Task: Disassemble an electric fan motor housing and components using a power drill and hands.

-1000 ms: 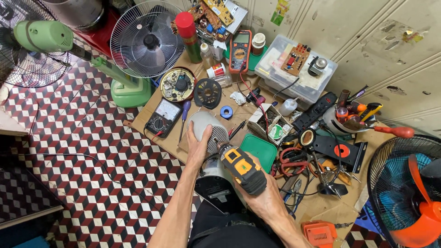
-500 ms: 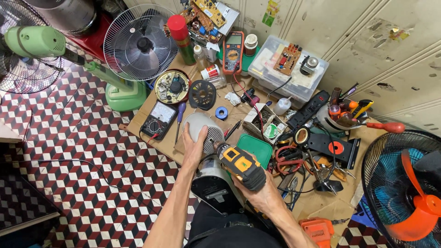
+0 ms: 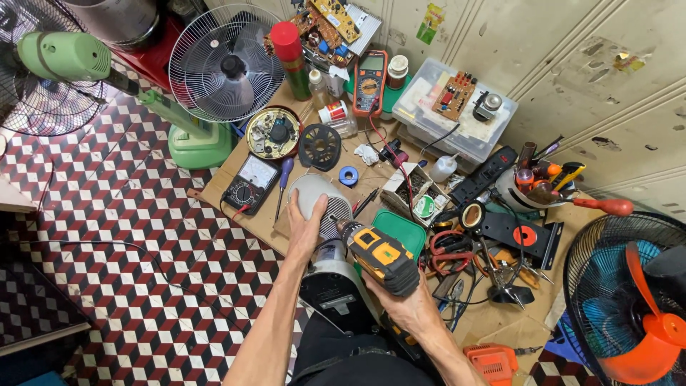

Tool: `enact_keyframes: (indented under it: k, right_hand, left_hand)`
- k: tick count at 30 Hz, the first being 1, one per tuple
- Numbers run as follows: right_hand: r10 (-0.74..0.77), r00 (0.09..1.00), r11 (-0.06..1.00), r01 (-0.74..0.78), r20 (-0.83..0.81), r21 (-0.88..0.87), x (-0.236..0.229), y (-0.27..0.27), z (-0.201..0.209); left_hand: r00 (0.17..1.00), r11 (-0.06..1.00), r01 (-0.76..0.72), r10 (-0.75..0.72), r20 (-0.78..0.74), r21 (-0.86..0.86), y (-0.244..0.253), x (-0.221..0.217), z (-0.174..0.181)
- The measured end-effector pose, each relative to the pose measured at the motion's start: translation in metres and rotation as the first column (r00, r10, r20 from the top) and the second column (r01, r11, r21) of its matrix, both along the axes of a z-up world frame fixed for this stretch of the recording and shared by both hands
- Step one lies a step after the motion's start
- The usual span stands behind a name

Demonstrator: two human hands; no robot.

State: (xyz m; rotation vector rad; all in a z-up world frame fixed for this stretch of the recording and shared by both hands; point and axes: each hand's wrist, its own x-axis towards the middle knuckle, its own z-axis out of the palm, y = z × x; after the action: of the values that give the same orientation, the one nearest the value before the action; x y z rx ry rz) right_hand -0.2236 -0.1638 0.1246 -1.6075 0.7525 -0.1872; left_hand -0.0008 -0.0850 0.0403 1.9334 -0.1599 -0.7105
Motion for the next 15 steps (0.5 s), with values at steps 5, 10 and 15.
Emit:
enact_keyframes:
  k: [5,10,15]
  right_hand:
    - [-0.004,1.000,1.000,0.004,-0.007,-0.015,0.000,0.001,0.005]
    - [-0.016,0.999,1.000,0.016,-0.028,0.008,0.003,0.002,0.010]
    - [0.007,0.998,0.999,-0.004,0.068,-0.048,-0.010,0.001,-0.021]
  left_hand:
    - [0.999,1.000,0.005,-0.006,0.047,0.031,0.003,0.002,-0.013]
    - [0.998,1.000,0.019,-0.018,0.058,-0.013,0.004,0.003,-0.010]
    - [0.992,0.990,0.122,-0.123,0.005,0.070,0.025,0.027,0.008]
